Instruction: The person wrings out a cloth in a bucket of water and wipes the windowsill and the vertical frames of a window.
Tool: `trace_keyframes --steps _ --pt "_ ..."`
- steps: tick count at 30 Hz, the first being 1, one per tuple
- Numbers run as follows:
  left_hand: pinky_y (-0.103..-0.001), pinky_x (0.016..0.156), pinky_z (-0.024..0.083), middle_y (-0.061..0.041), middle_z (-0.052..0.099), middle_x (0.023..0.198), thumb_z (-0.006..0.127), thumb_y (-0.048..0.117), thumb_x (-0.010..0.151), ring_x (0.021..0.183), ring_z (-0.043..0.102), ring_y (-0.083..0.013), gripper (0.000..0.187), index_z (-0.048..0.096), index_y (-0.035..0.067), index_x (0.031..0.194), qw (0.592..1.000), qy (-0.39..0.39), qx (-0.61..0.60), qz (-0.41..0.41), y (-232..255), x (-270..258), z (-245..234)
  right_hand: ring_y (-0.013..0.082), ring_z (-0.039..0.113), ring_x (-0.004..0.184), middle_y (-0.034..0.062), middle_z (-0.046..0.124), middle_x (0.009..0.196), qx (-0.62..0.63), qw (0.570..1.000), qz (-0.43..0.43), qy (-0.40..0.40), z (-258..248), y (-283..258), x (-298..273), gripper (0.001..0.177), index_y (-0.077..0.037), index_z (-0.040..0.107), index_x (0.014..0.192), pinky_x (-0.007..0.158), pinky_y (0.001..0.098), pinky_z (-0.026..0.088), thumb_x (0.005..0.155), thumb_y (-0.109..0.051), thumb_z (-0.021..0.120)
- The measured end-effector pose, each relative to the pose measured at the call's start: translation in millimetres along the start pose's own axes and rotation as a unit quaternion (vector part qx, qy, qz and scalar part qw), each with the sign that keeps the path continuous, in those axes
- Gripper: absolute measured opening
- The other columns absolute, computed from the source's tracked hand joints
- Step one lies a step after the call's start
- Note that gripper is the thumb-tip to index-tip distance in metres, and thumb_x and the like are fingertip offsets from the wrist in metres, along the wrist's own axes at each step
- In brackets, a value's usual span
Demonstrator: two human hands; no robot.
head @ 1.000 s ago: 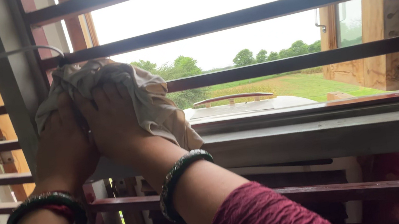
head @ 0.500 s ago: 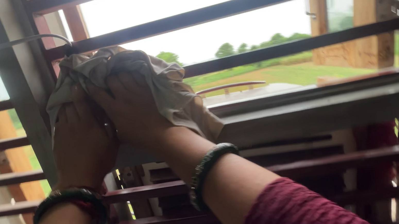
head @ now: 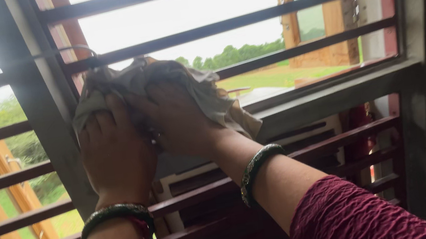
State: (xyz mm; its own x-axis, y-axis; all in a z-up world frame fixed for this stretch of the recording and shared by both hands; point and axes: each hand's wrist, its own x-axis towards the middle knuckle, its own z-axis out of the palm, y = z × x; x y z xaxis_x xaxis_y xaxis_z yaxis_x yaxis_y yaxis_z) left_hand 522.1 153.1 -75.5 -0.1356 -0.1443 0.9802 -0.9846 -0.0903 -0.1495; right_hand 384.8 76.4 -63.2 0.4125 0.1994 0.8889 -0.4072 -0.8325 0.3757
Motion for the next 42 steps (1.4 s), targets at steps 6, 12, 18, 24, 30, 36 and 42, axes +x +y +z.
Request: trace_keyframes --steps 6,12,18,24,30,36,42 --pt "-0.049 0.099 0.050 -0.024 0.061 0.129 0.074 0.028 0.085 0.115 0.063 -0.0408 0.084 0.035 0.002 0.155 0.976 -0.170 -0.080 -0.112 -1.3 12.2 -27.9 0.0414 0.055 0.118 0.0207 0.060 0.121 -0.047 0.998 -0.026 -0.029 -22.5 -14.1 18.1 0.078 -0.008 0.050 0.144 0.102 0.0528 0.041 0.073 -0.017 0.080" --pt "-0.054 0.095 0.050 -0.029 0.061 0.124 0.058 0.008 0.087 0.119 0.058 -0.0485 0.076 0.034 0.000 0.158 0.990 0.032 -0.135 0.012 -44.5 37.2 -70.1 0.0379 0.060 0.122 0.0167 0.062 0.130 0.082 0.988 -0.061 0.114 -46.2 -32.7 68.0 0.072 -0.006 0.043 0.154 0.107 0.0489 0.047 0.093 -0.024 0.074" --pt "-0.053 0.097 0.052 -0.033 0.056 0.138 0.049 0.004 0.100 0.119 0.061 -0.0488 0.057 0.029 0.004 0.153 0.982 0.058 -0.179 -0.035 -120.9 133.4 -29.3 0.0391 0.062 0.114 0.0203 0.062 0.124 0.151 0.981 0.102 0.067 28.8 -28.8 171.9 0.054 -0.009 0.043 0.149 0.096 0.0452 0.049 0.098 -0.021 0.057" --pt "-0.052 0.101 0.053 -0.035 0.055 0.142 0.046 0.001 0.095 0.118 0.062 -0.0507 0.075 0.020 0.006 0.165 0.983 0.095 -0.148 -0.048 -148.6 135.2 11.2 0.0420 0.059 0.123 0.0246 0.060 0.124 0.056 0.994 0.059 0.073 58.7 -12.9 185.3 0.075 -0.001 0.032 0.153 0.108 0.0554 0.040 0.088 -0.023 0.061" --pt "-0.053 0.100 0.052 -0.034 0.058 0.138 0.047 0.002 0.094 0.120 0.062 -0.0502 0.076 0.019 0.007 0.164 0.985 0.078 -0.141 -0.069 -155.4 165.6 0.3 0.0487 0.050 0.132 0.0324 0.049 0.137 0.090 0.987 0.018 0.136 73.6 8.7 218.4 0.076 -0.003 0.029 0.156 0.109 0.0555 0.041 0.088 -0.018 0.062" --pt "-0.052 0.100 0.050 -0.036 0.052 0.144 0.048 0.006 0.092 0.122 0.058 -0.0509 0.076 0.018 0.003 0.161 0.989 0.089 -0.122 0.002 -166.6 184.8 -11.9 0.0581 0.046 0.130 0.0377 0.038 0.145 0.115 0.973 0.020 0.198 88.1 5.1 243.4 0.082 -0.003 0.023 0.160 0.107 0.0607 0.042 0.089 -0.015 0.062" --pt "-0.047 0.104 0.048 -0.027 0.062 0.136 0.043 0.011 0.095 0.125 0.061 -0.0417 0.069 0.028 0.013 0.162 0.958 0.008 -0.263 -0.118 -178.6 210.2 -27.9 0.0537 0.043 0.131 0.0349 0.034 0.142 0.037 0.975 0.035 0.215 87.0 5.9 282.9 0.082 -0.008 0.022 0.160 0.103 0.0599 0.046 0.090 -0.016 0.064"
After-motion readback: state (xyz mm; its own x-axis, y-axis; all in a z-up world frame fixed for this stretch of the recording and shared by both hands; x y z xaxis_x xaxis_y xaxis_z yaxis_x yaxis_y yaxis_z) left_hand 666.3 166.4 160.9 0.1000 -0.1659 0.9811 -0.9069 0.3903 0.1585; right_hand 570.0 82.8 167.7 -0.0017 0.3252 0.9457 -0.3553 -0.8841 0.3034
